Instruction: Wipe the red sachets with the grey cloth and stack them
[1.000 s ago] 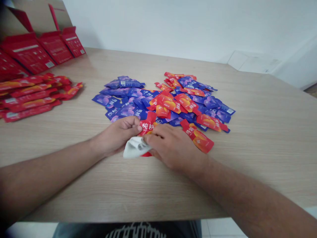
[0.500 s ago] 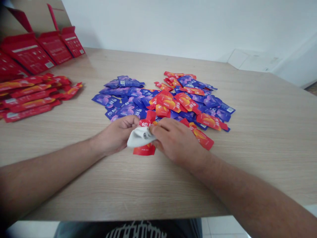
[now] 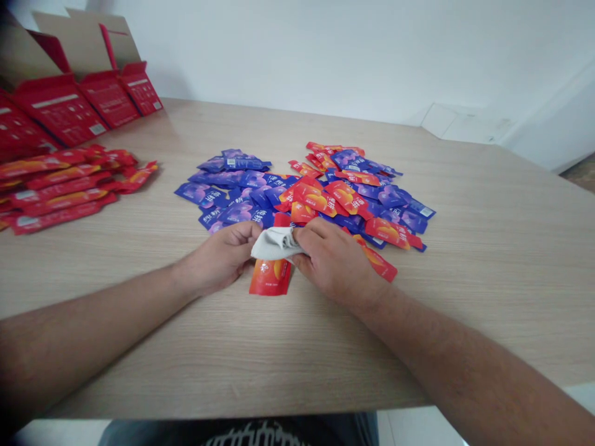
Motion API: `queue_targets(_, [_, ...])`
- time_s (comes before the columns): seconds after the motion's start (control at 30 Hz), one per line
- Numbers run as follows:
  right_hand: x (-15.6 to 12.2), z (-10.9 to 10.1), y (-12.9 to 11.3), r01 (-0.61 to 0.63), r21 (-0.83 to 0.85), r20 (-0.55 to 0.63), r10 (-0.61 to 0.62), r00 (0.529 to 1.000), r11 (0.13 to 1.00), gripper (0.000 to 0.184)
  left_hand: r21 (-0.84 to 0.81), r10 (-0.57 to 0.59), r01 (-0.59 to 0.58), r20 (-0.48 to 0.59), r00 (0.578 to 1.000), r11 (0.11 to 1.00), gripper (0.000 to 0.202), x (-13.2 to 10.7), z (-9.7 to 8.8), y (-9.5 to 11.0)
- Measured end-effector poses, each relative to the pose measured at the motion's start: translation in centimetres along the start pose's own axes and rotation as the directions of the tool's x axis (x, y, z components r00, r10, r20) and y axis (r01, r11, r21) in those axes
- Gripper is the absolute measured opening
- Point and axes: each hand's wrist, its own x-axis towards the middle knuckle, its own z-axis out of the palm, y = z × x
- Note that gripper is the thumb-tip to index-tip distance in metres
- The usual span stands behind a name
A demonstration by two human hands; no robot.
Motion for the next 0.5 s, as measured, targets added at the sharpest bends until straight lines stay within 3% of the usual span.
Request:
queue_targets(0.13, [-0.2,0.1,-0.4,0.160,0.020,0.101,-0.161,0.982,0.987,0.012,-0.056,0.016,-0.016,0.008,1.000,0.998,0.039,-0.1,0.1,0.1])
queue_targets(0.33, [0.1,0.0,0.5,-0.049,0.008,-0.054,0.049,0.997,0.999,0.012,0.023,-0.010,0.010,-0.001,1.000,1.000,0.036,0.0,-0.1,0.0])
queue_targets(0.5, [-0.1,-0.2,-0.6,0.151,0.046,0.133,-0.156,0.979,0.988,0.008,-0.049,0.006,-0.006,0.016,1.000,0.999,0.038,-0.1,0.0,0.0])
